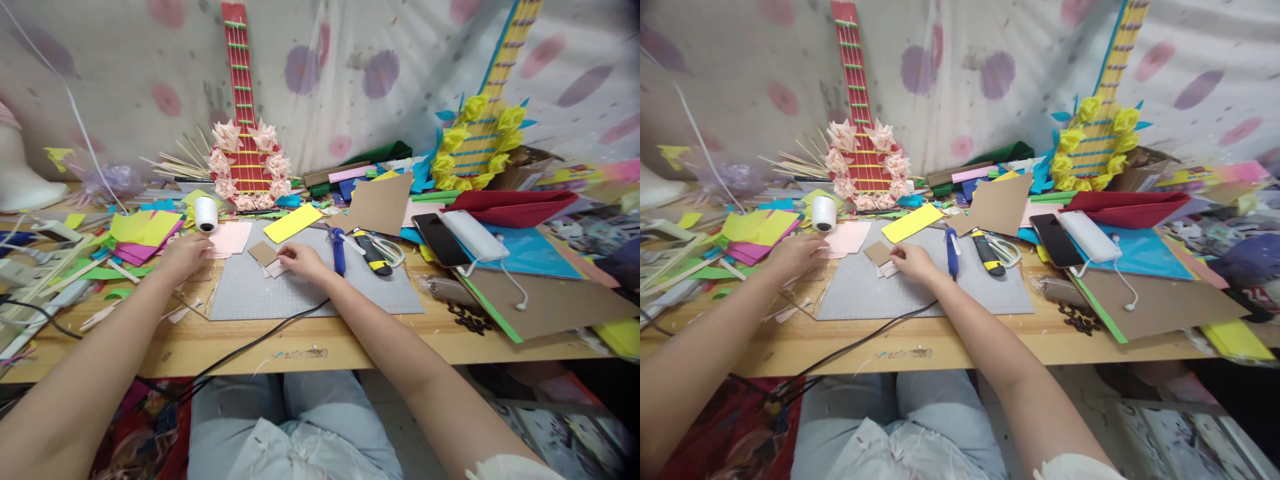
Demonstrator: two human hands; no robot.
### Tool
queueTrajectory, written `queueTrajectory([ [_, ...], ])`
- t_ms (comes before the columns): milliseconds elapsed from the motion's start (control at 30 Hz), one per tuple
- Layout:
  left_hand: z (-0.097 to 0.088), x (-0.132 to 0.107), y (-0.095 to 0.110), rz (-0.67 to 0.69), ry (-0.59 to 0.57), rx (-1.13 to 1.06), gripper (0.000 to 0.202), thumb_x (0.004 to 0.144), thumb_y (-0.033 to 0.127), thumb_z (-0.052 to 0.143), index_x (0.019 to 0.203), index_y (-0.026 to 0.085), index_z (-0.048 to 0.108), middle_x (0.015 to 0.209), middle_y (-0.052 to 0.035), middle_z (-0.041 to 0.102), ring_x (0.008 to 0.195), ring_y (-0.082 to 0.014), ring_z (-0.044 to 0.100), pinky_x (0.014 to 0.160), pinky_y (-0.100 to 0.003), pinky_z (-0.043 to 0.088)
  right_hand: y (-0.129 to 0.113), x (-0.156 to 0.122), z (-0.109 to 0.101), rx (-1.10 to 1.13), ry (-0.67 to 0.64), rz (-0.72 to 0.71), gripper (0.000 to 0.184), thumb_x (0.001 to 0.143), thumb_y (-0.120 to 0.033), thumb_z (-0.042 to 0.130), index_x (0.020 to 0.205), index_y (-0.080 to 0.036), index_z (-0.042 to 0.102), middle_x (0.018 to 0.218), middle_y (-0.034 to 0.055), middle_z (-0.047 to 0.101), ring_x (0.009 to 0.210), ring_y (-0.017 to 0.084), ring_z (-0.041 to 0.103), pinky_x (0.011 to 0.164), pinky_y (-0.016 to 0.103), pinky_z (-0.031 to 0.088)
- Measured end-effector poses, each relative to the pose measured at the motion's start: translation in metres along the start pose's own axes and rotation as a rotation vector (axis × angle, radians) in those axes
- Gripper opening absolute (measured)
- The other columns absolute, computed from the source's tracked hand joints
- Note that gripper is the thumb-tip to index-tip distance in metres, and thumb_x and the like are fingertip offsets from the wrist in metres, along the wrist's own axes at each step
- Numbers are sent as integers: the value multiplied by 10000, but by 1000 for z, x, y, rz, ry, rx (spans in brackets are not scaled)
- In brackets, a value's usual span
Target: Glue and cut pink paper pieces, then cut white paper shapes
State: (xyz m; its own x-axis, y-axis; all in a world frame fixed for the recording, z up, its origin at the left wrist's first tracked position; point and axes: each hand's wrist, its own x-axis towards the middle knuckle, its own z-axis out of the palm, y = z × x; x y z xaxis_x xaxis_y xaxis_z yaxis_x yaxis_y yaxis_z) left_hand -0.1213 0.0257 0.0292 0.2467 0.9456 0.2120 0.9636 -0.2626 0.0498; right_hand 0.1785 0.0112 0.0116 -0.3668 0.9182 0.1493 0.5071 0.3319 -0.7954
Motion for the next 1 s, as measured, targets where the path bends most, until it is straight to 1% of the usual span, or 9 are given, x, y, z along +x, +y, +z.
queueTrajectory([
  [167,0,1,2,-12,-11,-32,182,757,245,465,767,236,647,989,-74,639,979,-272,546,839,-378,400,-10,8,10,2,-5,-11,153,756,-259,501,826,-184,616,729,-10,626,642,103,527,590,218,360],
  [367,1,6,5,0,-16,0,146,750,213,491,751,176,633,905,-73,629,940,-257,537,800,-336,386,-20,12,16,-12,-20,-4,131,760,-248,500,817,-189,602,710,-14,617,639,109,532,579,219,360],
  [467,2,7,8,19,-2,52,167,765,203,479,777,174,643,904,-69,627,938,-253,535,782,-325,381,-28,22,22,-30,7,9,112,763,-239,500,807,-198,594,737,-10,627,679,123,552,600,227,379],
  [567,3,10,13,-5,29,72,210,796,228,450,803,201,658,946,-63,630,955,-247,534,791,-322,381,-38,42,38,-58,33,8,94,741,-209,518,812,-203,579,824,4,646,759,140,574,671,245,413],
  [667,6,13,18,-16,94,66,256,818,261,422,813,217,674,992,-74,616,960,-241,531,785,-325,389,-49,65,60,-29,0,0,203,724,-208,541,927,-196,546,951,37,643,836,152,585,728,254,434],
  [733,7,13,22,-42,149,63,276,820,281,422,842,202,686,1000,-95,595,944,-245,533,752,-328,400,-56,77,75,-11,-33,51,354,718,-251,568,1057,-185,488,1017,63,629,867,166,590,734,262,442],
  [800,6,13,25,-93,159,41,281,815,292,435,883,198,690,985,-98,584,906,-238,545,717,-323,407,-63,86,85,-33,-58,108,473,711,-268,584,1143,-168,422,1049,85,617,881,179,594,722,264,446],
  [900,4,11,30,-150,122,-39,271,807,276,443,912,222,687,967,-74,592,871,-217,564,711,-307,414,-71,93,95,-78,-75,155,522,713,-292,586,1171,-145,384,1032,117,618,884,223,602,702,303,451],
  [1000,2,10,36,-178,128,-127,266,801,265,442,911,212,679,992,-71,601,917,-223,564,740,-307,421,-73,97,99,-104,-56,193,490,716,-298,576,1141,-133,398,1009,159,617,903,292,599,705,374,447],
])
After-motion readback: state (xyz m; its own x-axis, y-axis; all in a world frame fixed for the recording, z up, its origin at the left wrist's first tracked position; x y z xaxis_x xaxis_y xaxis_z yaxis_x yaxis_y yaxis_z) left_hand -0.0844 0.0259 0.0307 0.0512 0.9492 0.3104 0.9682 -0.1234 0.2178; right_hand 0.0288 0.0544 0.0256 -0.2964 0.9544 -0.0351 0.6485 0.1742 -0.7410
